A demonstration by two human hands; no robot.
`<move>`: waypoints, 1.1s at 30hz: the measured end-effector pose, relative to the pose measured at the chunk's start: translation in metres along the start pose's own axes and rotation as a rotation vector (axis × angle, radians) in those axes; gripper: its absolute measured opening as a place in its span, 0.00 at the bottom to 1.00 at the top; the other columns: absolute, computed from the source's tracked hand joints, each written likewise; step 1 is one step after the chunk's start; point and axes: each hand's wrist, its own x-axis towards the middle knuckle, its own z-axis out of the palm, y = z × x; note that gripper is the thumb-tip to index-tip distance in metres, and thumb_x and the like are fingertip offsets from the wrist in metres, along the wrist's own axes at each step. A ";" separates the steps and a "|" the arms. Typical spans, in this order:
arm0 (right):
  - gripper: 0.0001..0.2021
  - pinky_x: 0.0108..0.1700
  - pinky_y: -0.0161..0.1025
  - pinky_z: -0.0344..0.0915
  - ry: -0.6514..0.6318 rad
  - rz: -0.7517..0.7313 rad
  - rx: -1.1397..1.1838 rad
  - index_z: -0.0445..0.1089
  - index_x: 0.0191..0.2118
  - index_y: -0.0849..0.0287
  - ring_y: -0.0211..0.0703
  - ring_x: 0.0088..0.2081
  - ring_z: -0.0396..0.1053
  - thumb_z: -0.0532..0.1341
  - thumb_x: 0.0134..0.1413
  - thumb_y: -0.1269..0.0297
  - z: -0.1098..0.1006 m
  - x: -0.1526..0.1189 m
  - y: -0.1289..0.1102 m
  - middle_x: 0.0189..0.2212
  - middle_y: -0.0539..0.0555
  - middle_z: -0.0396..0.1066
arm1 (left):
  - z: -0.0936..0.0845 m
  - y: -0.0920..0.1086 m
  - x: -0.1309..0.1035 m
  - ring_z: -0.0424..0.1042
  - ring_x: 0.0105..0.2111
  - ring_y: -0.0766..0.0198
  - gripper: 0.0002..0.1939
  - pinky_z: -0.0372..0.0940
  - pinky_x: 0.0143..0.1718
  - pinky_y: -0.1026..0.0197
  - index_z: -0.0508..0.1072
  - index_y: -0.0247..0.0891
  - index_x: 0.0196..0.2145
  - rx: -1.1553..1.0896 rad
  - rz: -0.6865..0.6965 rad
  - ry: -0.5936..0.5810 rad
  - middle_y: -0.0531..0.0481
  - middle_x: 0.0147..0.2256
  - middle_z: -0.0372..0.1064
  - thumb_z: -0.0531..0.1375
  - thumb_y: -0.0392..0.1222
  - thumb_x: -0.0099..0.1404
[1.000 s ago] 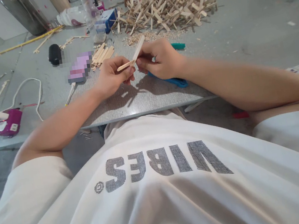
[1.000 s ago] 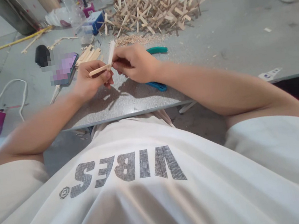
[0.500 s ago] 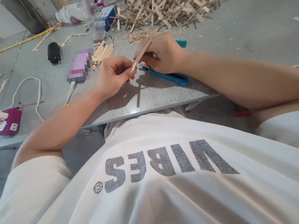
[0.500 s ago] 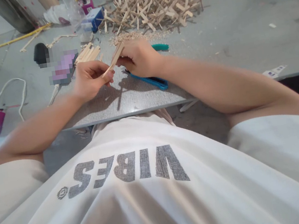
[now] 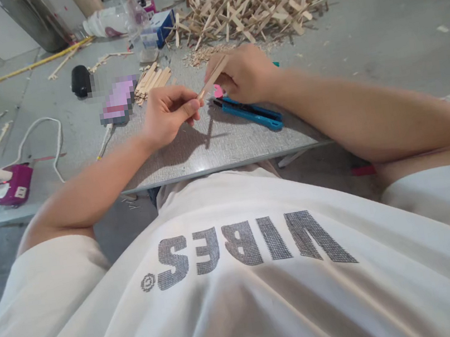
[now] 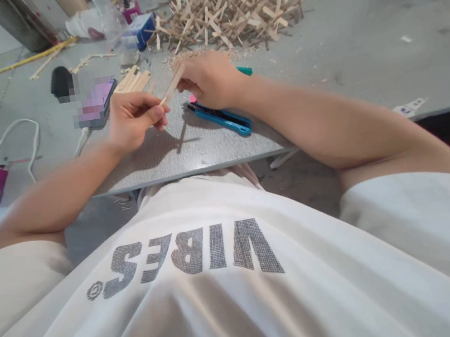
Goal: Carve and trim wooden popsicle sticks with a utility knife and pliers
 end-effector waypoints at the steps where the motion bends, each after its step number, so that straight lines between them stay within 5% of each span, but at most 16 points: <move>1: 0.16 0.52 0.55 0.74 -0.008 0.007 -0.017 0.77 0.51 0.49 0.59 0.50 0.80 0.51 0.76 0.54 -0.004 0.000 -0.003 0.49 0.58 0.83 | -0.002 -0.003 0.002 0.76 0.25 0.66 0.17 0.77 0.32 0.61 0.82 0.37 0.33 0.004 0.005 -0.003 0.51 0.26 0.77 0.76 0.52 0.72; 7: 0.17 0.53 0.56 0.73 -0.020 0.100 -0.059 0.77 0.51 0.47 0.60 0.53 0.80 0.52 0.76 0.50 -0.014 0.004 -0.014 0.51 0.57 0.85 | -0.010 -0.010 0.008 0.77 0.26 0.65 0.27 0.78 0.31 0.59 0.84 0.38 0.33 -0.059 0.077 -0.025 0.50 0.26 0.79 0.77 0.67 0.67; 13: 0.17 0.50 0.56 0.70 0.057 0.246 0.023 0.77 0.40 0.38 0.60 0.54 0.78 0.58 0.63 0.35 -0.014 0.010 -0.011 0.47 0.54 0.87 | -0.013 -0.021 0.015 0.72 0.23 0.68 0.26 0.75 0.27 0.58 0.86 0.43 0.33 -0.102 0.137 -0.037 0.52 0.26 0.81 0.77 0.70 0.64; 20: 0.17 0.57 0.56 0.70 -0.067 0.225 -0.120 0.76 0.50 0.40 0.60 0.56 0.78 0.50 0.76 0.47 -0.029 0.007 -0.024 0.56 0.52 0.85 | -0.017 -0.021 0.014 0.79 0.27 0.64 0.27 0.79 0.32 0.57 0.83 0.39 0.34 0.026 0.109 -0.068 0.48 0.28 0.81 0.75 0.68 0.68; 26: 0.18 0.58 0.54 0.70 -0.072 0.234 -0.140 0.75 0.50 0.41 0.59 0.54 0.78 0.50 0.76 0.44 -0.029 0.009 -0.022 0.56 0.52 0.85 | -0.019 -0.019 0.013 0.80 0.29 0.63 0.25 0.80 0.34 0.57 0.84 0.38 0.37 0.087 0.095 -0.048 0.47 0.30 0.83 0.72 0.66 0.71; 33: 0.22 0.58 0.55 0.71 -0.091 0.210 -0.241 0.76 0.53 0.41 0.58 0.52 0.78 0.45 0.78 0.48 -0.032 0.011 -0.022 0.58 0.52 0.85 | -0.016 -0.015 0.013 0.79 0.25 0.65 0.35 0.79 0.30 0.59 0.83 0.38 0.31 0.010 0.102 -0.029 0.49 0.26 0.80 0.74 0.78 0.64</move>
